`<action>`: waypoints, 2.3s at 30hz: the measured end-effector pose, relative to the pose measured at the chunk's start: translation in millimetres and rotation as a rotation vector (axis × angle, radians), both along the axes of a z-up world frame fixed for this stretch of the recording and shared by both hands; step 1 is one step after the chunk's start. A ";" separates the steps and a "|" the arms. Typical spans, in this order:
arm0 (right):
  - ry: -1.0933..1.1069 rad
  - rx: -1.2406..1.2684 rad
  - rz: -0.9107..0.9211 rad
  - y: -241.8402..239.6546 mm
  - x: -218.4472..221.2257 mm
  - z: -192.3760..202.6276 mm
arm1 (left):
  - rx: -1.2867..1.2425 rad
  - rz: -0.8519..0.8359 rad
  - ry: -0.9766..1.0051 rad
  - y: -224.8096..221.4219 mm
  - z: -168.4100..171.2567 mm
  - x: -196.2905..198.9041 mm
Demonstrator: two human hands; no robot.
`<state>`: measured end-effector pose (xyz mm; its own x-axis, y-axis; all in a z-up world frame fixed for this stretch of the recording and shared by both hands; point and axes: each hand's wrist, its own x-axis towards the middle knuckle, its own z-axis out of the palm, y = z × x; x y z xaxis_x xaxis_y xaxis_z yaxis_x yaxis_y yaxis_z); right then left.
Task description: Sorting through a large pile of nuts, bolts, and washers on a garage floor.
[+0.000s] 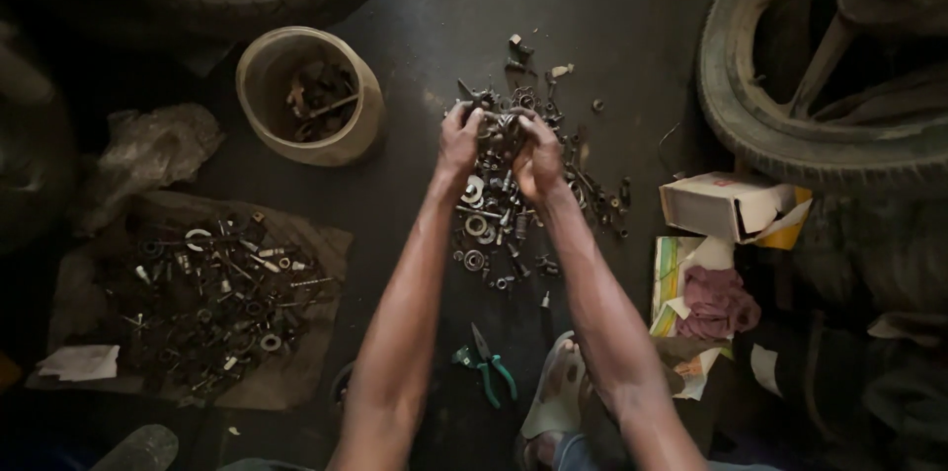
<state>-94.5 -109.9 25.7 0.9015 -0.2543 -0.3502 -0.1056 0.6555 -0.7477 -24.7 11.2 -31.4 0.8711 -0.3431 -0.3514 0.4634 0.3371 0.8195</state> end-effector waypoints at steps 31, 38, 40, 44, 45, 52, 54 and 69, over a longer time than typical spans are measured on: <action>0.080 -0.999 0.252 20.3 5.9 61.4 | -0.177 -0.028 -0.013 15.0 28.8 -4.3; 0.051 -0.378 0.019 -2.8 14.2 63.8 | -0.433 -0.019 0.168 34.2 83.3 -9.0; 0.012 -0.357 0.038 -0.6 13.4 82.0 | -0.391 -0.017 0.144 31.2 81.0 -6.9; -0.132 -0.382 0.099 -4.2 10.1 84.0 | -0.268 -0.006 0.062 24.0 63.7 -9.7; -0.132 -0.382 0.098 -2.0 10.2 85.6 | -0.269 -0.008 0.061 23.2 67.7 -9.4; -0.073 -0.707 0.114 10.6 12.2 94.4 | -0.288 -0.169 -0.009 8.7 54.3 -7.1; -0.132 -0.667 0.104 11.1 12.7 94.0 | -0.255 -0.191 -0.126 9.5 64.3 -7.2; -0.331 -0.377 0.044 9.0 19.2 143.2 | -0.014 -0.280 -0.438 77.6 232.2 32.4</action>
<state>-75.3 -100.8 168.9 0.9614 -0.2671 0.0657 0.1562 0.3336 -0.9297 7.7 88.7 200.8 0.8096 -0.5861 0.0321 0.1520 0.2620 0.9530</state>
